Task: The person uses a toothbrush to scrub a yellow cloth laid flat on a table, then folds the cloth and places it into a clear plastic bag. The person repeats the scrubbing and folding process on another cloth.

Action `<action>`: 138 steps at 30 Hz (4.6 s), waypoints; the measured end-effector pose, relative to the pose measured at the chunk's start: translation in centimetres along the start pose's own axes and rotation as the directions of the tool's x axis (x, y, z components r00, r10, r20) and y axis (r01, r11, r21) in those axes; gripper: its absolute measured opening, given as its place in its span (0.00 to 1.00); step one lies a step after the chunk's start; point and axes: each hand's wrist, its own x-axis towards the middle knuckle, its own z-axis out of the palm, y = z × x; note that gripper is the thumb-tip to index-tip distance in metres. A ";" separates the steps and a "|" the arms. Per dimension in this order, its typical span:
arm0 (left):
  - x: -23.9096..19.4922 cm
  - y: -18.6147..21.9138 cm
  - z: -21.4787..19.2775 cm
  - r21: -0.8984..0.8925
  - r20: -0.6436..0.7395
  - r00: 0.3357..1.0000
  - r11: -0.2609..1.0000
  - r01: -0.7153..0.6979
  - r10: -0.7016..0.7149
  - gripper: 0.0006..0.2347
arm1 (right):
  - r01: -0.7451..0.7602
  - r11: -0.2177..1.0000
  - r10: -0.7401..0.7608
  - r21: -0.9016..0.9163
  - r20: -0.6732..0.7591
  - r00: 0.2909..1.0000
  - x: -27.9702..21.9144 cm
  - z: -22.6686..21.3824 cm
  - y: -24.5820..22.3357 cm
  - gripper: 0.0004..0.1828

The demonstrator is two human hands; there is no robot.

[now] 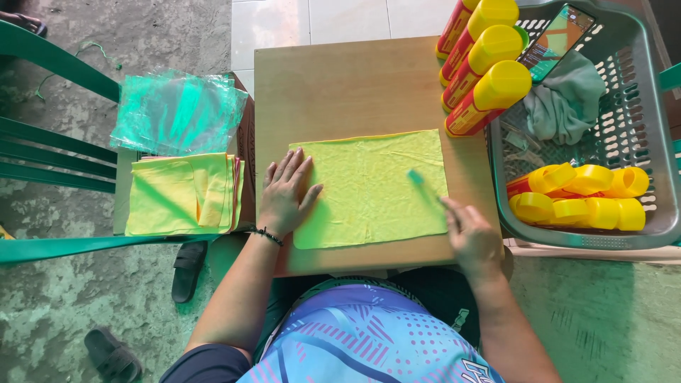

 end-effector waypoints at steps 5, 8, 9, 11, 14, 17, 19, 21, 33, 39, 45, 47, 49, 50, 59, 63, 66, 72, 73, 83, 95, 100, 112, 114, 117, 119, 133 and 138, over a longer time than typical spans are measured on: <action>0.0 0.1 -0.1 -0.005 -0.006 1.000 1.000 0.006 -0.006 0.26 | 0.034 0.999 -0.037 -0.031 -0.112 0.993 -0.4 0.4 -0.1 0.17; 0.0 0.3 -0.3 -0.006 -0.008 1.000 1.000 0.006 -0.006 0.26 | 0.076 0.992 -0.073 0.096 -0.037 0.997 -2.1 1.2 -2.6 0.16; 0.0 0.3 -0.3 -0.004 -0.009 1.000 1.000 0.007 -0.007 0.26 | 0.114 0.981 -0.117 0.159 0.012 0.993 -2.8 1.5 -3.5 0.16; 0.0 0.3 -0.3 -0.010 -0.007 1.000 1.000 0.008 -0.008 0.26 | 0.163 0.978 -0.167 0.127 0.024 0.986 -3.4 1.4 -3.9 0.15; 0.1 0.2 -0.3 -0.017 -0.007 1.000 1.000 0.006 -0.006 0.26 | 0.148 0.986 -0.151 0.076 0.030 0.988 -3.4 0.8 -3.2 0.15; 0.0 0.2 -0.4 -0.016 -0.005 1.000 1.000 0.006 -0.006 0.26 | 0.020 1.000 -0.020 0.006 0.005 1.000 -2.6 -1.4 -2.1 0.15; 0.0 0.3 -0.5 -0.015 -0.003 1.000 1.000 0.004 -0.004 0.26 | -0.045 0.998 0.045 -0.044 -0.018 0.999 -2.3 -2.4 -1.7 0.16; 0.1 0.3 -0.5 -0.013 0.001 1.000 1.000 0.006 -0.006 0.26 | -0.059 0.997 0.057 -0.055 -0.036 0.998 -2.1 -2.7 -1.5 0.16; 0.1 0.4 -0.5 -0.020 -0.005 1.000 1.000 0.002 -0.002 0.26 | 0.019 0.997 -0.022 -0.070 -0.050 0.999 -7.1 2.3 -0.3 0.16; 0.2 0.5 -1.0 -0.042 -0.001 1.000 0.999 -0.017 0.017 0.26 | -0.008 1.000 0.007 -0.011 -0.089 0.996 -5.8 -1.1 -0.1 0.16; 0.1 0.4 -1.1 -0.030 0.002 1.000 0.999 -0.024 0.024 0.27 | 0.003 0.984 -0.009 0.181 0.030 1.000 -8.0 0.0 -2.9 0.13; 0.2 0.4 -1.0 -0.034 0.002 1.000 0.999 -0.023 0.023 0.27 | -0.012 0.994 0.011 0.110 0.006 1.000 -8.3 -0.2 -0.9 0.14; 0.1 0.4 -1.1 -0.035 0.005 1.000 0.999 -0.016 0.016 0.27 | -0.025 0.999 0.026 0.042 -0.015 1.000 -8.2 -0.5 0.9 0.15; 0.1 0.5 -1.1 -0.039 0.010 1.000 0.999 -0.010 0.010 0.27 | -0.057 0.997 0.060 0.053 -0.051 0.997 -7.9 -0.8 1.9 0.13; 0.2 0.4 -1.1 -0.028 0.020 1.000 1.000 -0.008 0.008 0.27 | 0.049 0.974 -0.045 0.219 -0.024 0.999 -5.2 -0.7 -1.4 0.09; 0.2 0.4 -1.2 -0.044 0.025 1.000 0.999 -0.007 0.008 0.27 | 0.261 0.939 -0.266 0.226 -0.009 0.964 -2.8 0.5 -5.3 0.25; 0.3 -0.1 -0.8 -0.046 0.005 1.000 0.999 -0.020 0.021 0.27 | 0.335 0.930 -0.326 0.148 -0.081 0.942 -0.4 0.9 -8.4 0.27; 0.2 -0.1 -0.7 -0.074 -0.021 1.000 0.997 -0.008 0.006 0.27 | 0.365 0.928 -0.369 -0.070 -0.050 0.928 3.0 3.8 -10.3 0.33; 0.4 0.0 -0.8 -0.071 -0.023 1.000 0.997 -0.005 0.004 0.27 | 0.369 0.927 -0.373 -0.069 -0.050 0.927 3.7 4.4 -9.4 0.33; 0.7 0.4 -1.3 -0.095 -0.052 0.999 0.995 -0.010 0.005 0.25 | -0.079 0.986 0.076 -0.149 -0.028 0.997 5.7 3.8 -3.2 0.35; 0.6 0.5 -1.4 -0.081 -0.050 0.999 0.997 -0.015 0.011 0.25 | -0.226 0.963 0.232 -0.150 0.030 0.972 0.6 0.8 -2.2 0.37; 0.7 0.5 -1.4 -0.093 -0.054 0.998 0.995 -0.023 0.018 0.25 | -0.202 0.978 0.200 -0.056 -0.047 0.979 -0.9 -0.4 -2.3 0.34; 0.5 0.4 -1.4 -0.076 -0.047 0.998 0.996 -0.035 0.031 0.25 | -0.023 0.996 0.024 -0.089 0.015 1.000 -3.1 -0.3 -1.0 0.36; 0.4 0.4 -1.4 -0.071 -0.048 0.998 0.997 -0.030 0.026 0.25 | -0.070 0.984 0.063 -0.167 -0.046 0.997 -3.6 -0.2 -0.4 0.35; 0.4 0.3 -1.2 -0.062 -0.040 0.999 0.998 -0.028 0.025 0.25 | -0.085 0.993 0.080 -0.087 -0.063 0.995 -4.5 0.4 0.2 0.36; 0.4 0.3 -1.4 -0.066 -0.033 0.999 0.998 -0.026 0.024 0.26 | -0.071 0.996 0.070 -0.058 -0.009 0.997 -5.6 0.6 -0.8 0.35; 0.5 0.8 -1.8 -0.077 -0.002 1.000 0.997 -0.009 0.009 0.26 | -0.211 0.977 0.209 0.032 0.047 0.977 -8.5 -0.8 -2.6 0.34; 0.4 0.6 -1.6 -0.089 -0.005 1.000 0.996 -0.009 0.009 0.26 | -0.174 0.982 0.172 0.074 0.038 0.984 -10.0 -0.1 -2.3 0.35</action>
